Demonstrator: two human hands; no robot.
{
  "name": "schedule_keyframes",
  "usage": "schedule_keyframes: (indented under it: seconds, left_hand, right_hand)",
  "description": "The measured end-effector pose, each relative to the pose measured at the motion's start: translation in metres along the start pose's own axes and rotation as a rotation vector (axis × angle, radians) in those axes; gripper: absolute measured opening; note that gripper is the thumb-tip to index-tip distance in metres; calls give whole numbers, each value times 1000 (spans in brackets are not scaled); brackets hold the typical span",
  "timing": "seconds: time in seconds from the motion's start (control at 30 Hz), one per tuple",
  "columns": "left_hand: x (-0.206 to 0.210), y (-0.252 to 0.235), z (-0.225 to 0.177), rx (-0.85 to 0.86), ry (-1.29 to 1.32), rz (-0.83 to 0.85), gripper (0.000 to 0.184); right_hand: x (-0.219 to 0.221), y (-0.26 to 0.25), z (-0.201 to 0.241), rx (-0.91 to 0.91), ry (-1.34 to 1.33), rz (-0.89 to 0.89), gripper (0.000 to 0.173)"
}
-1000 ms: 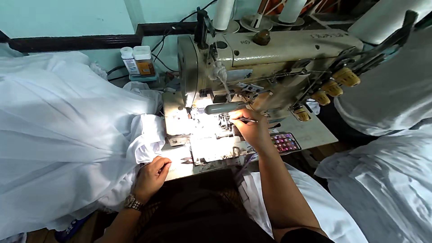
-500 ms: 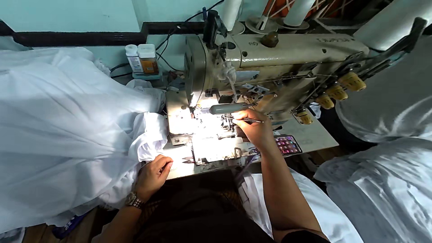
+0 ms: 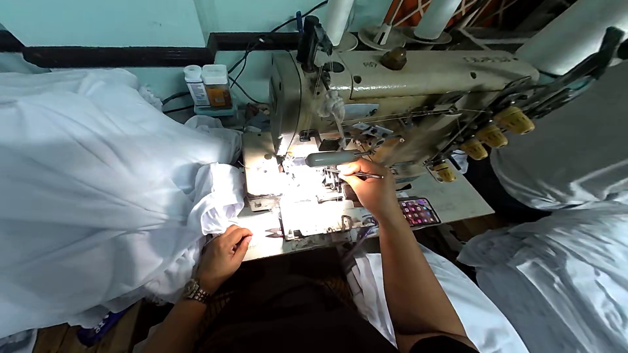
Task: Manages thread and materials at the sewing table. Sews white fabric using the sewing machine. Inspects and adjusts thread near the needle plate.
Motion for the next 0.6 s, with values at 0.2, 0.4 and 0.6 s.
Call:
schedule_keyframes:
  seconds: [0.2,0.4,0.6]
  left_hand:
    - [0,0,0,-3,-1,1,26]
    - [0,0,-1,-1,-8,-5,26]
    - [0,0,-1,0,-7,-4,26]
  right_hand:
    - [0,2,2,-39,-23,-1,14]
    - [1,1,2,-50,-11,-1,14]
    - [2,1,3,-49,3,21,12]
Point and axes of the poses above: each hand's wrist, its own y-axis away from the middle knuckle, its own x-axis out of the palm, z = x × y, the point moved 9 cm from there along -y, towards the middle knuckle, and after that the axes turned 13 degrees about -x, right-handed, at the moved point
